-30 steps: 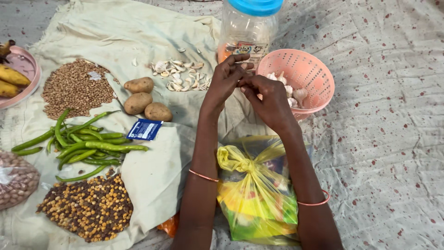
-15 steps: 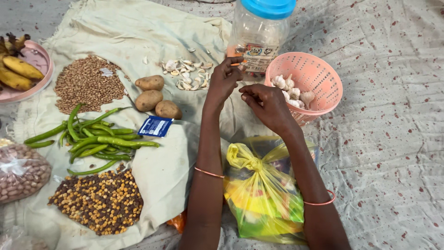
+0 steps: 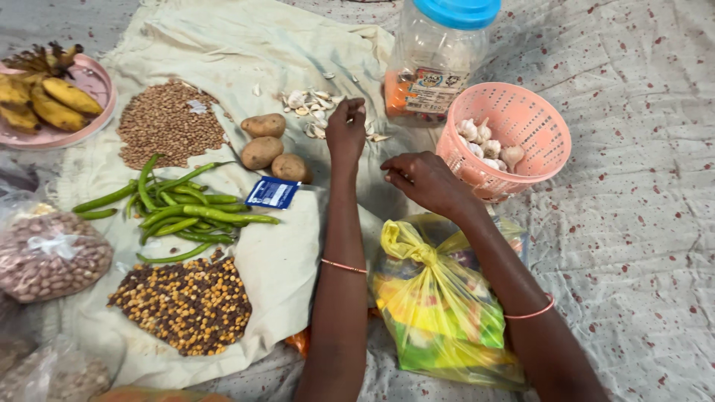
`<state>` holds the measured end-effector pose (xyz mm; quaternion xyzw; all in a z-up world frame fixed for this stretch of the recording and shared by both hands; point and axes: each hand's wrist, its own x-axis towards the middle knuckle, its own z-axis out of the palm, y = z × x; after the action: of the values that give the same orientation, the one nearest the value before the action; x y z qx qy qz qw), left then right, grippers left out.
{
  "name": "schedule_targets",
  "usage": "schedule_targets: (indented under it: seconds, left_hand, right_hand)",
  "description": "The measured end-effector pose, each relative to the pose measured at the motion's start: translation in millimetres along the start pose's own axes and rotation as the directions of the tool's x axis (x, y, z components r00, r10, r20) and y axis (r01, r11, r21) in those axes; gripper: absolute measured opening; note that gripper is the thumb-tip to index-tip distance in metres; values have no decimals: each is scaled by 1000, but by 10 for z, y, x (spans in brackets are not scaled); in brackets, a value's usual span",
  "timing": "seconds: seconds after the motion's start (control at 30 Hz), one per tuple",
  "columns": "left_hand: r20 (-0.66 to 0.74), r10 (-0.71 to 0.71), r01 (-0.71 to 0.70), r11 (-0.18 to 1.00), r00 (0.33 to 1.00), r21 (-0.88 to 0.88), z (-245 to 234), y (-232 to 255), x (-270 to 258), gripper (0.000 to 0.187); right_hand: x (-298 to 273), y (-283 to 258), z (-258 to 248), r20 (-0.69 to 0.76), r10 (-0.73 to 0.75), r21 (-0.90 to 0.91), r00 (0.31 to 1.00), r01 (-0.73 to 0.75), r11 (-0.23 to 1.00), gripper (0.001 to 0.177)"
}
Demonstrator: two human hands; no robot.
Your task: The person separates garlic bulbs into individual cloves by hand and peels them, placing garlic cloves into a plastic basket.
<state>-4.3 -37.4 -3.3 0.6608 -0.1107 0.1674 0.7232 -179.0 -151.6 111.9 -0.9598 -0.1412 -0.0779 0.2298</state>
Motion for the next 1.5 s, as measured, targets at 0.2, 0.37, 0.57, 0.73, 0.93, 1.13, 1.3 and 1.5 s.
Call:
schedule_targets:
  seconds: [0.2,0.37,0.57,0.73,0.93,1.13,1.3,1.5]
  left_hand:
    - [-244,36,9,983,969,181,-24,-87,-241,16]
    - [-240,159,-115,975,958,190,36,195,156,18]
    - [-154,91,12,824,984,566,-386,-26,1213,45]
    - [-134,-201,222,527,970,820,-1088,-247,1534,40]
    - [-80,-100,124,598,992,792,-1327,-511,1380,20]
    - [96,160,-170,556,982,814,-1216,-537,1329,16]
    - [332,271,-421,711,903,563,-1149,-353,1236,29]
    - [518,11,-481,388,855,786,-993,-88,998,43]
  right_hand:
    - [182,47,59,111,-117,-98,987,128,987,22]
    - [782,227,157,-179,-140,-194,974,105,975,19]
    - [1858,642,616,-14,-51,-215,999,47,975,40]
    - [2525,984,1081,-4,-34,-270,999,31,962,57]
    - [2680,972,1263,34,-81,-282,996,87,956,53]
    - [2617,911,1063,83,52,-272,995,-28,962,31]
    - [2744,1465,1033,-252,-5,-10,968,3,1000,35]
    - [2683,1543,1224,-53,69,-111,996,-75,991,55]
